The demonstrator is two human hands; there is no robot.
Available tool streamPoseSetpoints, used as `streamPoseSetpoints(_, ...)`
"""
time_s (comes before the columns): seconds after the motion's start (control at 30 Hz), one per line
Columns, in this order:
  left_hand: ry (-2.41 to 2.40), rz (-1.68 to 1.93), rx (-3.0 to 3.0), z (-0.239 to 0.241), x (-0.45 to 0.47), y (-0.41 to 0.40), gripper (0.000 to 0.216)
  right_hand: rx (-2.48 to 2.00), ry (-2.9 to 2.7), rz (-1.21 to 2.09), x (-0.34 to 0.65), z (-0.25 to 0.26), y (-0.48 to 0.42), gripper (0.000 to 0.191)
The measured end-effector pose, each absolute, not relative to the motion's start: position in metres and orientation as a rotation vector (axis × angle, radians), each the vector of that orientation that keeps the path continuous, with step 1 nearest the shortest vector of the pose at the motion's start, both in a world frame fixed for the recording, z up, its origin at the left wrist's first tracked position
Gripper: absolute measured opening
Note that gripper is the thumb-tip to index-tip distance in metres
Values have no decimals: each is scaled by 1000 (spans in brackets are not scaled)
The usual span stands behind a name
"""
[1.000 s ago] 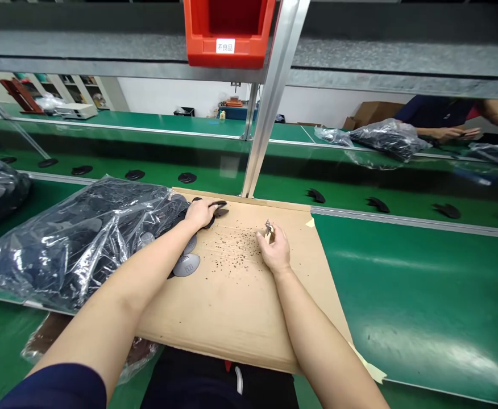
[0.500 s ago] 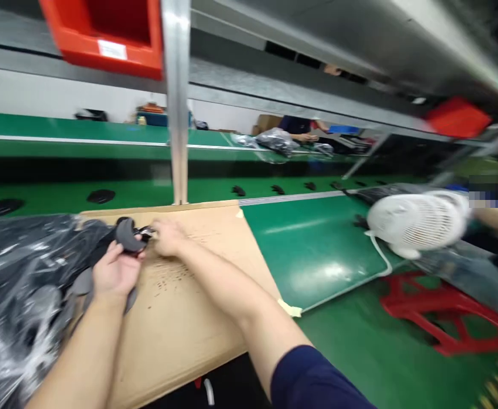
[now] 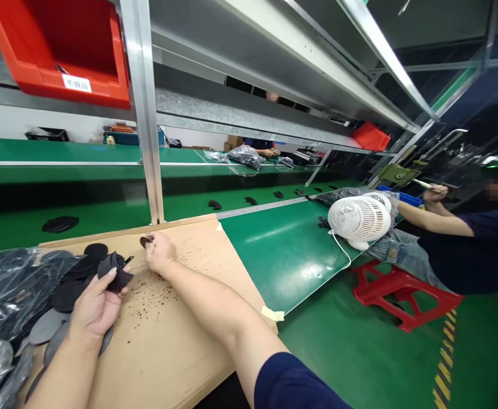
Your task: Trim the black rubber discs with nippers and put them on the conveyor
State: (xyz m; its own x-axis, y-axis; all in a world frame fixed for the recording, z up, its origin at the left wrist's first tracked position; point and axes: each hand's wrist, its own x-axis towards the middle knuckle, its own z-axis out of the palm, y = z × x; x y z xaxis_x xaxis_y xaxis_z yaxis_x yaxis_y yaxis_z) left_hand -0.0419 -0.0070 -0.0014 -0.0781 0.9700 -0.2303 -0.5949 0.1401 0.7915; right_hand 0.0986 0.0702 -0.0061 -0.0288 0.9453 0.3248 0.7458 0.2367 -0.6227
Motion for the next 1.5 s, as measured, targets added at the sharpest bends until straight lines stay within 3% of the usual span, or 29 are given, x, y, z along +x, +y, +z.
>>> streamPoseSetpoints(0.1, 968, 1284, 587, -4, -37, -10, 33, -1473, -1582, 395, 119, -4, 47, 16)
streamPoseSetpoints(0.27, 999, 1138, 588, -4, -26, -18, 29, -1023, -1881, 233, 138, -10, 3, 15)
streamPoseSetpoints(0.47, 976, 1111, 575, -7, -21, -23, 29, -1013, -2060, 217, 135, -26, -9, 18)
streamPoseSetpoints(0.67, 1034, 1231, 561, -10, -10, -22, 32, -922, -1870, 252, 141, -23, -14, 37)
streamPoseSetpoints(0.77, 1047, 1377, 559, -9, -6, -21, 40, -990, -1519, 383, 142, -23, -14, 40)
streamPoseSetpoints(0.97, 1015, 1434, 734, -12, 1, -24, 50, -1024, -1255, 1054, 140, -30, -8, 25)
streamPoseSetpoints(1.17, 887, 1390, 712, -13, -1, -20, 45, -1019, -1104, 1173, 146, -23, -3, 31)
streamPoseSetpoints(1.5, 837, 1276, 773, -11, -3, -23, 48, -1012, -1334, 1040, 147, -26, -4, 27)
